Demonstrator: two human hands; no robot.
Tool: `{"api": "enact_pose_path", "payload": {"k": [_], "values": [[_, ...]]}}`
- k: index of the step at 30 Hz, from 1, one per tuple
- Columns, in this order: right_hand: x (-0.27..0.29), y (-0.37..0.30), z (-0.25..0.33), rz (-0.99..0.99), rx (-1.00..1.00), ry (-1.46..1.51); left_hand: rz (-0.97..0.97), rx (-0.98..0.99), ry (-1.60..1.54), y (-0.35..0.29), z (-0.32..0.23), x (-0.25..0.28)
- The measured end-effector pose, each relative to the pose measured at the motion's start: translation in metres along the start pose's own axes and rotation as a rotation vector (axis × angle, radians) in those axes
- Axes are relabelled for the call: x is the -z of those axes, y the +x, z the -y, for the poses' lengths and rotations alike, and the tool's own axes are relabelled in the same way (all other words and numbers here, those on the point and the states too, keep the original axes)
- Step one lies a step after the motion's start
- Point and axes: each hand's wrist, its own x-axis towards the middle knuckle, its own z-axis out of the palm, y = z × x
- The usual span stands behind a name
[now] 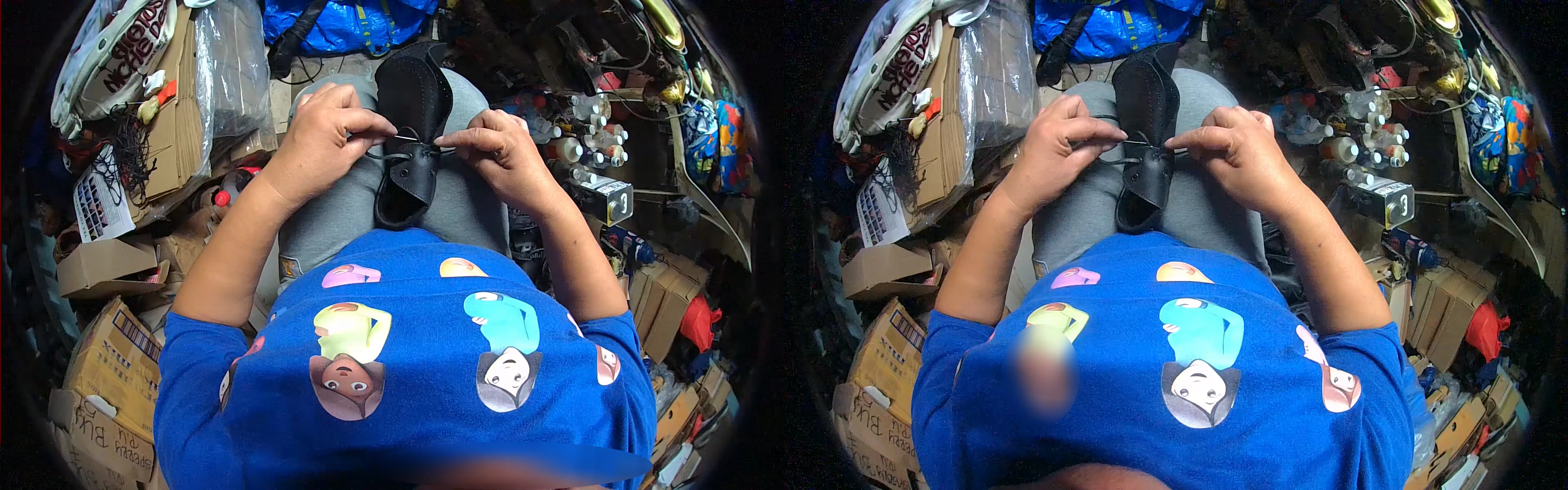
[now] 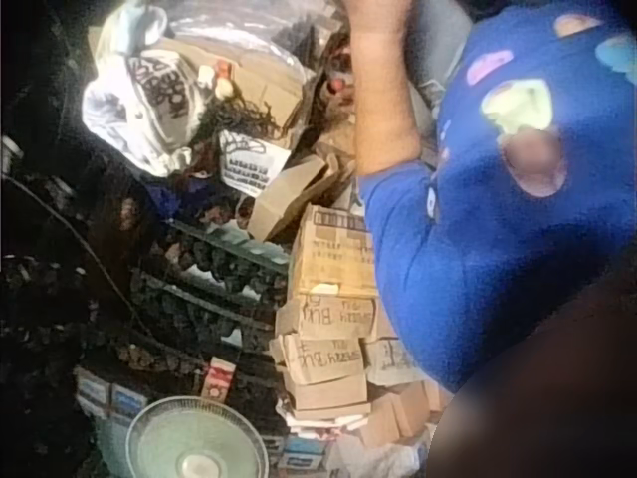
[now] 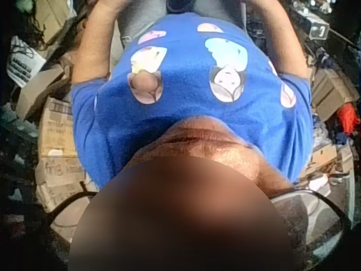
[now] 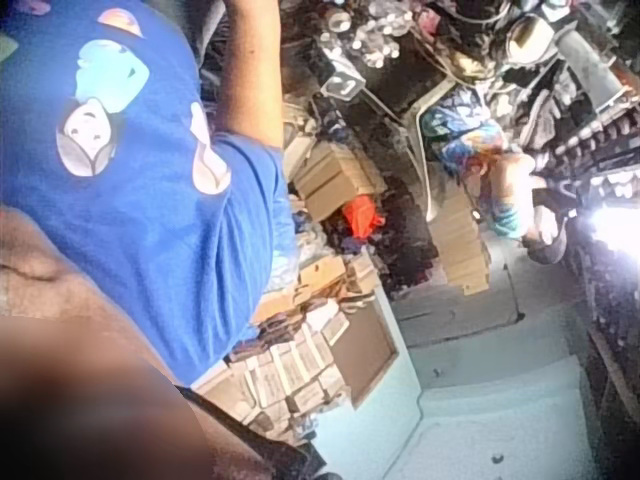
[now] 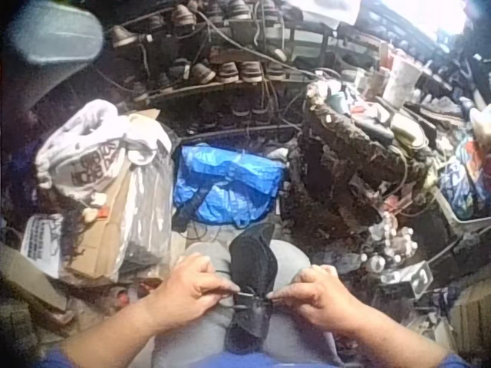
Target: The person is stitching or lacing parts of a black shoe by hand.
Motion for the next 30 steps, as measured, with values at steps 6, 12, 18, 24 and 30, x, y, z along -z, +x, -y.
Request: {"api": "enact_pose_path", "payload": {"k": [6, 12, 18, 24, 30], "values": [[0.0, 0.002, 0.001, -0.012, -0.003, 0.022, 0.026, 0.008, -0.004, 0.001, -0.002, -0.001], [-0.001, 0.002, -0.002, -0.023, 0.009, 0.022, 0.018, -0.037, 0.013, 0.004, 0.0, 0.004], [0.0, -0.002, 0.004, -0.042, 0.03, -0.035, 0.062, 0.008, 0.117, -0.003, -0.003, 0.01], [0.0, 0.0, 0.002, -0.035, 0.032, -0.024, 0.049, 0.005, 0.07, 0.0, -0.001, 0.004], [0.0, 0.001, 0.003, -0.024, 0.018, -0.016, 0.072, -0.004, 0.053, -0.001, 0.0, 0.006]]}}
